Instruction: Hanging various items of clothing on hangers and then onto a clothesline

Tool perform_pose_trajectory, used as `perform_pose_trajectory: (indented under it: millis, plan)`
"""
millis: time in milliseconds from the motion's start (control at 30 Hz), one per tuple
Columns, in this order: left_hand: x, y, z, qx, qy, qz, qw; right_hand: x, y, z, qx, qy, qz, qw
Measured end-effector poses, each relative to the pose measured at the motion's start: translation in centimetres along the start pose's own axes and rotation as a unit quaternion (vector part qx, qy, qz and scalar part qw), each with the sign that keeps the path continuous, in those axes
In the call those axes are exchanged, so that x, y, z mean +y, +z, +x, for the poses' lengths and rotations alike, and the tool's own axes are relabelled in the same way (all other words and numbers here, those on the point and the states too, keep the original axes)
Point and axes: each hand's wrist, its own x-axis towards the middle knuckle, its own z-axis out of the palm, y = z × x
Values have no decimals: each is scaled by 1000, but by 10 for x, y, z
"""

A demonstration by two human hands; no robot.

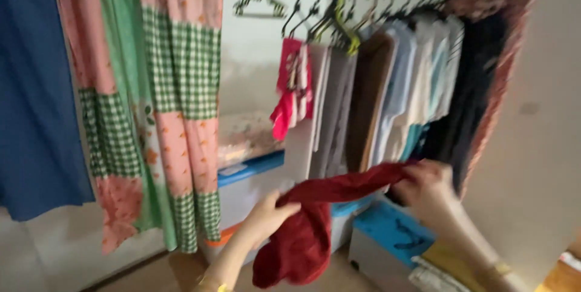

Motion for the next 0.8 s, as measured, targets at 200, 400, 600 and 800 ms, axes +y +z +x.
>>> perform_pose_trajectory:
  millis: [200,400,600,800]
  plan:
    - [79,85,40,188,47,-153,969,-35,17,-64,-88,0,172,981]
    - [132,94,13,145,-57,-129,979,12,6,-50,-27,26,161,986]
    - [136,54,8,335,233,244,880,-14,-59,-23,-77,83,106,988]
    - [195,47,-17,55,17,-154,986,-2,-95,5,-144,-88,68,983]
